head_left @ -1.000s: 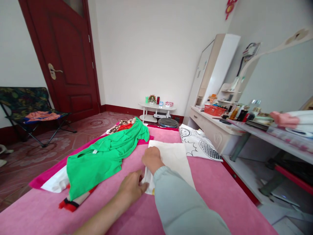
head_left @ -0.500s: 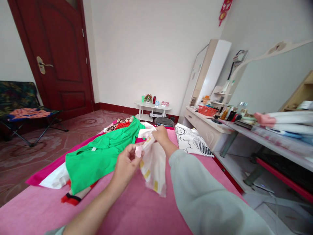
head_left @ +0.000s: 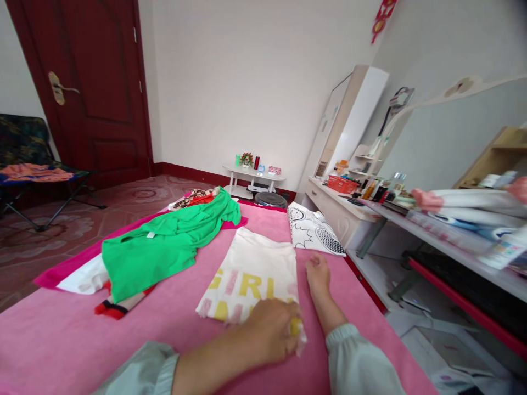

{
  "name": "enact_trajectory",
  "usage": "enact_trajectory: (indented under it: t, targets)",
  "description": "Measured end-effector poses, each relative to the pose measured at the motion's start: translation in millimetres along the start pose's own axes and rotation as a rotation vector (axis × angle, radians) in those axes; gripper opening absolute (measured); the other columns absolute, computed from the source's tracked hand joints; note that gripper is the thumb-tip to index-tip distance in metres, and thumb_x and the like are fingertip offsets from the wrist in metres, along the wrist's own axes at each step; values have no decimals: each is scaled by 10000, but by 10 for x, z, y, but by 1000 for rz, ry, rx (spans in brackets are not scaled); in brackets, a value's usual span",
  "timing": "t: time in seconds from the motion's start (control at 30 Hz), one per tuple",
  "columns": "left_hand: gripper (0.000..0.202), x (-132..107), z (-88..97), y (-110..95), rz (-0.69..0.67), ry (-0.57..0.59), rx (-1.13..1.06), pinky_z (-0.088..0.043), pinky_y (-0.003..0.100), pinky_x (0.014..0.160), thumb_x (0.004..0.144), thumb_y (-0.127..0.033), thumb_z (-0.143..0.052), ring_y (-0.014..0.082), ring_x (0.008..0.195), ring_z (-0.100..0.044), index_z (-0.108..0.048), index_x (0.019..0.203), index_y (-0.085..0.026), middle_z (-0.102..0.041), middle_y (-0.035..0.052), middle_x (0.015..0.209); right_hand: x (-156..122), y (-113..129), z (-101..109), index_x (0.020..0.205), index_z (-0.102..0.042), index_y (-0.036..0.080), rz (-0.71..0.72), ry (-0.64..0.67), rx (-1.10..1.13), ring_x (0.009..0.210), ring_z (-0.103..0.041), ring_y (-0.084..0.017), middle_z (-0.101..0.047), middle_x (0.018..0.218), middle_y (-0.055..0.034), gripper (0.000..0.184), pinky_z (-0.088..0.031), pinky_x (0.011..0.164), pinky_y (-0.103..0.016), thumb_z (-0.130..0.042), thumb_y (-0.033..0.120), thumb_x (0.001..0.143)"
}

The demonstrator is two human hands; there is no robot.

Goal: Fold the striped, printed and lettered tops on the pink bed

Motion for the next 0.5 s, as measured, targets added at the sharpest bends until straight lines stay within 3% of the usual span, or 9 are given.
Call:
enact_trajectory:
  t: [0.07, 0.13, 0.23, 0.37, 0.5]
  targets:
    - [232, -65, -198, -21, -80, 44, 0, -437, 301, 771, 718, -355, -657, 225, 873, -589, -617, 911, -233, -651, 29, 949, -64, -193, 73, 1108, -569, 74, -16, -36, 52, 935, -650, -232, -670, 1042, -151, 448, -520, 824, -336, -442, 263, 723]
    - [249, -116, -256, -25, -120, 41, -13, -436, 305, 806, 736, -410, -657, 224, 910, -578, -611, 898, -227, -635, 34, 984, -102, -223, 45, 1057, -604, 96, 17, -20, 128, 941, -642, -223, -677, 1024, -129, 407, -497, 866, -336, -451, 276, 726]
    - [219, -154, -235, -13, -136, 41, -31, -432, 307, 843, 787, -380, -616, 218, 937, -566, -603, 945, -230, -622, 39, 1013, -153, -94, -87, 966, -651, 137, 132, 57, 184, 952, -625, -217, -687, 993, -95, 335, -475, 891, -342, -467, 273, 723]
    - [221, -159, -217, -3, -128, -1, -1, -419, 331, 880, 806, -263, -573, 225, 978, -539, -588, 1023, -224, -606, 56, 1042, -224, 48, -239, 1015, -646, 131, 233, 185, 141, 972, -612, -218, -663, 1077, -113, 362, -466, 898, -346, -504, 297, 726]
    - [235, -140, -221, 19, -70, -92, 67, -421, 360, 855, 768, -267, -607, 241, 963, -514, -602, 994, -199, -599, 69, 1015, -158, 12, -290, 1106, -608, 161, 150, 269, -37, 985, -625, -199, -665, 1108, -85, 389, -467, 884, -317, -494, 316, 768]
Point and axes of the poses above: each hand's wrist, its own x-axis towards the middle knuckle, its own z-axis out of the back of the hand, y = z × x, the point moved 4 cm from there along x, towards the middle knuckle
